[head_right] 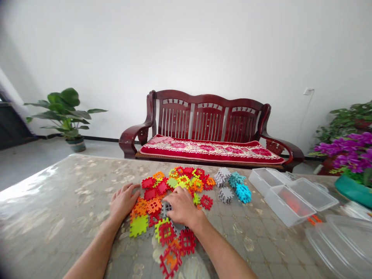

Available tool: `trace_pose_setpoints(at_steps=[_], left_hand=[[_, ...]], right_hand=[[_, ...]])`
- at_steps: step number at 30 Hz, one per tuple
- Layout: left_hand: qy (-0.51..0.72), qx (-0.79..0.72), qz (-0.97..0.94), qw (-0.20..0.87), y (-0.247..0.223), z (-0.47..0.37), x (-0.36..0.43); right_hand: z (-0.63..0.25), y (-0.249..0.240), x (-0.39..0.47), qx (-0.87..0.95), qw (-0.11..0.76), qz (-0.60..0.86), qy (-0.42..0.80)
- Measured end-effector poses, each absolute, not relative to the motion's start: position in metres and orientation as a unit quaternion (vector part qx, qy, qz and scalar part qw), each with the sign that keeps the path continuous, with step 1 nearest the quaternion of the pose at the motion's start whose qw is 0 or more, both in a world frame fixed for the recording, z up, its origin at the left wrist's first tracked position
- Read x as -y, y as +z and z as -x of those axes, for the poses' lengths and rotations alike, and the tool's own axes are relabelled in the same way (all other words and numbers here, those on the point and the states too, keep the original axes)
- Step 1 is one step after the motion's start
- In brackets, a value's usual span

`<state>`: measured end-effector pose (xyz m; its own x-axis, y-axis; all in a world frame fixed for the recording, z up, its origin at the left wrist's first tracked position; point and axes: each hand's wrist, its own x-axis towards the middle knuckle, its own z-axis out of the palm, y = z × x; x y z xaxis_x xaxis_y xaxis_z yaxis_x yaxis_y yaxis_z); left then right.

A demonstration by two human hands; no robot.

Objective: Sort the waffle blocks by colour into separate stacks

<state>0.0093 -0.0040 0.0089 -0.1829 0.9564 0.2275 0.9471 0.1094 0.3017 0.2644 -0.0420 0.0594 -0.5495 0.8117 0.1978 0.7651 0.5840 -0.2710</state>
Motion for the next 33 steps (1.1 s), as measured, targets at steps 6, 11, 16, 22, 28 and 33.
trace_pose_setpoints(at_steps=[6,11,16,22,28,33], left_hand=[[0.188,-0.744,-0.641,0.016,0.009,-0.010,0.004],[0.184,-0.746,-0.640,0.010,0.011,-0.010,0.005],[0.185,-0.744,-0.641,0.009,0.010,-0.009,0.004],[0.189,-0.743,-0.642,0.011,0.007,-0.008,0.003],[0.188,-0.741,-0.645,0.005,0.006,-0.008,0.002],[0.181,-0.743,-0.644,0.003,0.001,-0.005,-0.001]], right_hand=[[-0.257,0.062,0.043,0.899,0.095,0.424,0.050],[-0.258,0.055,0.044,0.890,0.110,0.438,0.060],[-0.272,0.059,0.048,0.857,0.218,0.458,0.093],[-0.333,0.044,0.050,0.757,0.309,0.568,0.094],[-0.373,0.010,0.049,0.738,0.345,0.576,0.064],[-0.372,-0.001,0.049,0.727,0.383,0.570,0.033]])
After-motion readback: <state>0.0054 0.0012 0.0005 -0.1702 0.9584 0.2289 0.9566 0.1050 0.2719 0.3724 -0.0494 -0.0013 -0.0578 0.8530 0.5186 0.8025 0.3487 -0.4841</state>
